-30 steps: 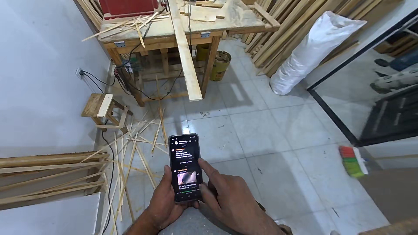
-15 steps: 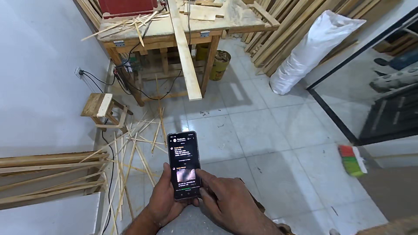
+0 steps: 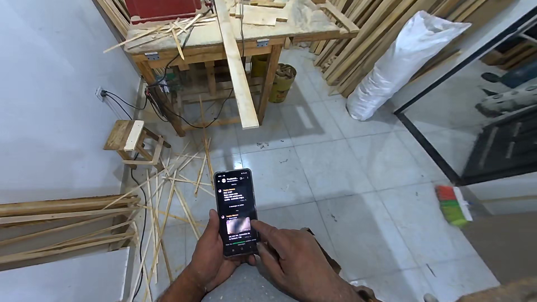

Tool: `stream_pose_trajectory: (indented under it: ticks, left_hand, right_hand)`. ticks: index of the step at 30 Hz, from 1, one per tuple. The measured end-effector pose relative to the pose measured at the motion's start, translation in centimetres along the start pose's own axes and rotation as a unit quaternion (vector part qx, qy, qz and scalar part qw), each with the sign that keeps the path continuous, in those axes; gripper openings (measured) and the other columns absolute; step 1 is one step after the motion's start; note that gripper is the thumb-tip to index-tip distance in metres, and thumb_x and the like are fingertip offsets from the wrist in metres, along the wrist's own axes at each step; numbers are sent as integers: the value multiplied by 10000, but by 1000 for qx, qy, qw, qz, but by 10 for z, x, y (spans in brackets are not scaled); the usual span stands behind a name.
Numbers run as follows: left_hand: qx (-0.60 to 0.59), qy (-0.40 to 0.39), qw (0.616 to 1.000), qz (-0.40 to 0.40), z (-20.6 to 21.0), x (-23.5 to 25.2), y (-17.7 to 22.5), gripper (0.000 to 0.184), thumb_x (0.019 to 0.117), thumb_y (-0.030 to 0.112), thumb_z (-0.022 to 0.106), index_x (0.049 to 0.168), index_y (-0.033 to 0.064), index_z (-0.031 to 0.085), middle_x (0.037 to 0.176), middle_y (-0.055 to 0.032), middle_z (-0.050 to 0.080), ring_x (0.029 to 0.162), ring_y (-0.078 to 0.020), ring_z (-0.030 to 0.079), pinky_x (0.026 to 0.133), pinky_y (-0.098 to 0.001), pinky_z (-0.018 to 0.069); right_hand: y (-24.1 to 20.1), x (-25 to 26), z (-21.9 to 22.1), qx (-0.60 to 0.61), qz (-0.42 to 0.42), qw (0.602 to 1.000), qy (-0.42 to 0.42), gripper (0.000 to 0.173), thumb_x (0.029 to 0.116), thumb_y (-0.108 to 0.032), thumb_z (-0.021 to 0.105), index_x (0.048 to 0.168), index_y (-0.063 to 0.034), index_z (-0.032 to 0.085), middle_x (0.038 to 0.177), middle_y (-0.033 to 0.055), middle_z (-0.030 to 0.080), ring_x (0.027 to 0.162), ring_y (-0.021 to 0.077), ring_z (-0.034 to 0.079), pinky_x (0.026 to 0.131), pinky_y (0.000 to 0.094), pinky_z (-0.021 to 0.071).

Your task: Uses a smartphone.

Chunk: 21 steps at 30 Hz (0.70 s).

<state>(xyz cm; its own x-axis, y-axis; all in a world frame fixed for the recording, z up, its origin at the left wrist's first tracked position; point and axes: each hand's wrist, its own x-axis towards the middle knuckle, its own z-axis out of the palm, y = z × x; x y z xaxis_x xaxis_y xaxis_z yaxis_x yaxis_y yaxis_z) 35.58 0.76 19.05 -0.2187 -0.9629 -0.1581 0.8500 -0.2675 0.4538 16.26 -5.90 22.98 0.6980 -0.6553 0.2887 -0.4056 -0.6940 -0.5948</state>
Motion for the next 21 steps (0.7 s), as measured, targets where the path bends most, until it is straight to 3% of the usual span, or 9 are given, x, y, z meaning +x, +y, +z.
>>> stream_pose_trajectory:
  ticks: [21]
  left_hand:
    - [-9, -15, 1000, -4, -3, 1, -1, 730, 995, 710, 359, 1342, 96, 550, 1252, -185, 672, 1062, -305, 709, 810, -449, 624]
  right_hand:
    - [2, -3, 1, 6, 3, 1000, 3, 375, 1008, -222, 534, 1307, -44, 673, 746, 66, 694, 583, 209, 642, 515, 402, 535]
